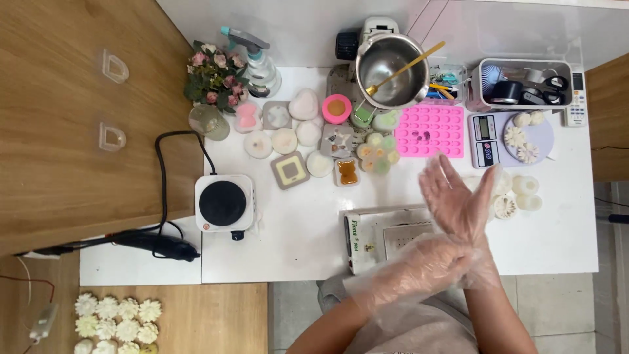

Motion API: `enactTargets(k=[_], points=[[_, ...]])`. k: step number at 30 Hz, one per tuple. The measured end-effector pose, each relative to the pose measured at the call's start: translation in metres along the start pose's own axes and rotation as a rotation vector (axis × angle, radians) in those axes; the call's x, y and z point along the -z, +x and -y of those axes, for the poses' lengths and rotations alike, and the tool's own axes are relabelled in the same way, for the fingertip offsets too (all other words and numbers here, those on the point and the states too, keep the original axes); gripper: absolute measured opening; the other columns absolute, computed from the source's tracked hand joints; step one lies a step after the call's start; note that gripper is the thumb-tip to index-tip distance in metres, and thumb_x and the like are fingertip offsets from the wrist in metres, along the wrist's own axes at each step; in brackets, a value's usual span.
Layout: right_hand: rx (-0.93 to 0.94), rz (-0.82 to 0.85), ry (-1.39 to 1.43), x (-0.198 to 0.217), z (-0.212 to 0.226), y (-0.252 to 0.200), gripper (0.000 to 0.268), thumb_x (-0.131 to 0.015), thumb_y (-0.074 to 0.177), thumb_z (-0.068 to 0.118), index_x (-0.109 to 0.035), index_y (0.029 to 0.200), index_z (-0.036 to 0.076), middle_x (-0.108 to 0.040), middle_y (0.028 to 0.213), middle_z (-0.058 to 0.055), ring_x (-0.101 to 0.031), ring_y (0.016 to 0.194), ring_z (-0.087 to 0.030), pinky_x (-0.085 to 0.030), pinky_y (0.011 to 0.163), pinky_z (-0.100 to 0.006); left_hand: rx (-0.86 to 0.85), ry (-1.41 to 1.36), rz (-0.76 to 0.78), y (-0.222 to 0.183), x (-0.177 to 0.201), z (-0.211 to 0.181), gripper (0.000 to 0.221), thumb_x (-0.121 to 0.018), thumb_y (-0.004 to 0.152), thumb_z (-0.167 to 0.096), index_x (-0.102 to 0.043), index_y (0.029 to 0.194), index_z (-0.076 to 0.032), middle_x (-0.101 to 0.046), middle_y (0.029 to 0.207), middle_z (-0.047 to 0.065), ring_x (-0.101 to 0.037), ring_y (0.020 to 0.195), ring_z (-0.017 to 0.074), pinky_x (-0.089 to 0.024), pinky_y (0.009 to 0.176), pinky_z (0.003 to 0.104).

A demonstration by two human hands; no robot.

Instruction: Handling and organizing silicone molds and finished soap products on a production workbench.

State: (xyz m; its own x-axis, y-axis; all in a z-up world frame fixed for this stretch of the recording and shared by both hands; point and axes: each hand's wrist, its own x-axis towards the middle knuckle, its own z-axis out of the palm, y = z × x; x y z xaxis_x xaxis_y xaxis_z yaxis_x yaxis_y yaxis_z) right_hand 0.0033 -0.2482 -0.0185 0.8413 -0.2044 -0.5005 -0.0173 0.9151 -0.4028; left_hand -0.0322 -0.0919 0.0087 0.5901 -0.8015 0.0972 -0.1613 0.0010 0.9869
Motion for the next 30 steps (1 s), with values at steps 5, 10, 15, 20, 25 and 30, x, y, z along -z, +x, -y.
enactTargets(k=[5, 10, 15, 20, 25, 30], points=[[0.320, -0.144, -0.022, 0.037, 0.055, -0.021, 0.059, -0.075, 0.105, 0.051, -0.060, 0.139, 0.005, -0.068, 0.129, -0.011, -0.069, 0.120, -0.023, -0.058, 0.114, -0.038, 0.528, 0.349, -0.084, 0.029, 0.145, 0.048, 0.035, -0.053, 0.108, -0.039, -0.059, 0.130, -0.013, -0.068, 0.117, 0.009, -0.064, 0.109, 0.0267, -0.053, 0.095, 0.043], [0.573, -0.271, -0.257, 0.081, 0.078, -0.053, 0.044, -0.071, 0.113, 0.051, -0.061, 0.126, 0.010, -0.066, 0.124, -0.010, -0.067, 0.116, -0.022, -0.059, 0.113, -0.040, 0.543, 1.236, -0.074, 0.050, 0.253, 0.151, 0.083, -0.051, 0.095, -0.056, -0.020, 0.163, -0.018, -0.026, 0.167, 0.008, -0.021, 0.154, 0.0272, -0.015, 0.121, 0.061], [0.555, -0.295, -0.139, 0.111, 0.081, -0.070, 0.037, -0.057, 0.117, 0.042, -0.061, 0.121, 0.006, -0.064, 0.118, -0.011, -0.065, 0.113, -0.022, -0.058, 0.120, -0.041, 0.532, 1.153, -0.091, 0.052, 0.275, 0.202, 0.081, -0.042, 0.099, -0.060, -0.023, 0.161, -0.011, -0.027, 0.166, 0.005, -0.021, 0.154, 0.0195, -0.002, 0.122, 0.059], [0.558, -0.358, -0.158, 0.104, 0.081, -0.072, 0.039, -0.052, 0.120, 0.044, -0.061, 0.120, 0.005, -0.065, 0.122, -0.011, -0.067, 0.119, -0.023, -0.058, 0.118, -0.041, 0.488, 1.190, -0.136, 0.054, 0.275, 0.203, 0.084, -0.046, 0.098, -0.061, -0.028, 0.159, -0.005, -0.030, 0.166, 0.008, -0.025, 0.153, 0.0184, 0.000, 0.123, 0.060], [0.542, -0.366, -0.130, 0.098, 0.081, -0.072, 0.037, -0.052, 0.121, 0.043, -0.061, 0.123, 0.007, -0.067, 0.122, -0.011, -0.070, 0.121, -0.023, -0.061, 0.114, -0.041, 0.518, 1.181, -0.110, 0.054, 0.277, 0.201, 0.088, -0.053, 0.094, -0.059, -0.029, 0.159, -0.005, -0.032, 0.165, 0.009, -0.026, 0.153, 0.0181, 0.000, 0.123, 0.060], [0.532, -0.311, -0.116, 0.091, 0.079, -0.076, 0.034, -0.055, 0.122, 0.039, -0.059, 0.120, 0.005, -0.065, 0.115, -0.012, -0.066, 0.115, -0.023, -0.061, 0.113, -0.039, 0.513, 1.119, -0.218, 0.055, 0.270, 0.216, 0.091, -0.056, 0.094, -0.060, -0.028, 0.159, -0.004, -0.033, 0.163, 0.012, -0.027, 0.151, 0.0191, -0.002, 0.124, 0.057]])
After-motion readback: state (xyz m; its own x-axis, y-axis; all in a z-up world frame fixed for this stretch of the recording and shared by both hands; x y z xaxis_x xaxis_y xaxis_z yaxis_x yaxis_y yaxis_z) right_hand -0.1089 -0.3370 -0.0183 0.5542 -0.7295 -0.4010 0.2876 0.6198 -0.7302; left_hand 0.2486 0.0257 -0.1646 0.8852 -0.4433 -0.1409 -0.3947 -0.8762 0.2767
